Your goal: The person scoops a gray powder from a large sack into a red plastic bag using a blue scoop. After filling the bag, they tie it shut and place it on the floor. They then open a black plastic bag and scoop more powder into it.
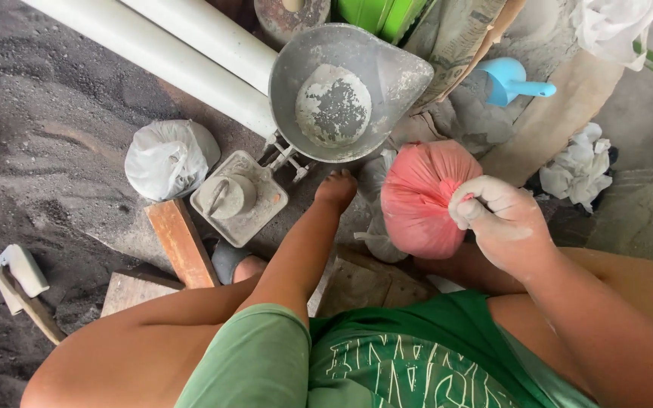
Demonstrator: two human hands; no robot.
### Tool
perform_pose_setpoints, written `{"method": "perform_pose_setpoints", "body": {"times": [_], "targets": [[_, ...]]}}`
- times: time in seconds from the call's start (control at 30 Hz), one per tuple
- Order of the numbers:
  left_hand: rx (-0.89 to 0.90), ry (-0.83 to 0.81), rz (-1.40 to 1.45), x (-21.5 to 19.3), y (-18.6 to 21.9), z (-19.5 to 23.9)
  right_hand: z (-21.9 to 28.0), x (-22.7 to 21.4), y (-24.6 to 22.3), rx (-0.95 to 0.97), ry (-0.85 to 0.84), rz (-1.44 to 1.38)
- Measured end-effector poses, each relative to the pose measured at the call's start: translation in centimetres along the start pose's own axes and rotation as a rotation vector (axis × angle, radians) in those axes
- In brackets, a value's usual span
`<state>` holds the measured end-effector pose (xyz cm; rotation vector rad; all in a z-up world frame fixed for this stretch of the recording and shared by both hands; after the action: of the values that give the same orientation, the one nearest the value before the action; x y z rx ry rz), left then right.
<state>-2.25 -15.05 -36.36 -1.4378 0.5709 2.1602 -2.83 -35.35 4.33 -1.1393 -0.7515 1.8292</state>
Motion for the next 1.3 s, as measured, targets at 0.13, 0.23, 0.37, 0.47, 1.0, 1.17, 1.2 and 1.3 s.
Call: {"method": "perform_pose_setpoints", "body": {"times": [0.13, 0.23, 0.37, 0.47, 1.0, 1.17, 1.2, 1.3], "targets": [[-0.109, -0.085, 0.217, 4.2, -2.1, 2.6, -0.1, 1.9, -1.3, 0.068, -0.026, 0.046], [-0.022, -0.258, 0.274, 3.3, -1.6, 8.8, -0.4, 4.4, -2.8, 0.105, -0.088, 0.001], [-0.001, -0.209, 0.136, 1.9, -3.0, 13.4, -1.7, 8.0, -2.5, 0.074, -0.099, -0.051], [0.001, -0.09, 0.038, 4.8, -3.7, 14.7, -2.6, 10.6, -2.0, 0.06, -0.125, -0.052], [-0.268, -0.11, 0.192, 5.9, -7.6, 16.7, -5.7, 24.4, 5.7, -0.02, -0.378, 0.148], [-0.37, -0.178, 0.272, 7.8, -8.1, 16.9, -4.7, 25.6, 8.2, 0.038, -0.365, 0.115], [-0.386, -0.192, 0.29, 8.4, -8.0, 16.6, -4.5, 25.6, 8.8, 0.064, -0.34, 0.102], [-0.435, -0.224, 0.341, 10.1, -7.3, 15.7, -5.4, 24.8, 9.0, 0.061, -0.327, 0.049]]}}
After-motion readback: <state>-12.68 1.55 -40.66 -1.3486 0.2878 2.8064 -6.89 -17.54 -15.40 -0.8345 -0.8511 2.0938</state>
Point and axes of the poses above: each hand's wrist, its own z-axis away from the middle knuckle, its own x-axis out of the palm, y = z × x, the point moved 8 cm from there along -z, towards the middle knuckle, and after that the axes turned 13 degrees about x, right-handed, at the moved point
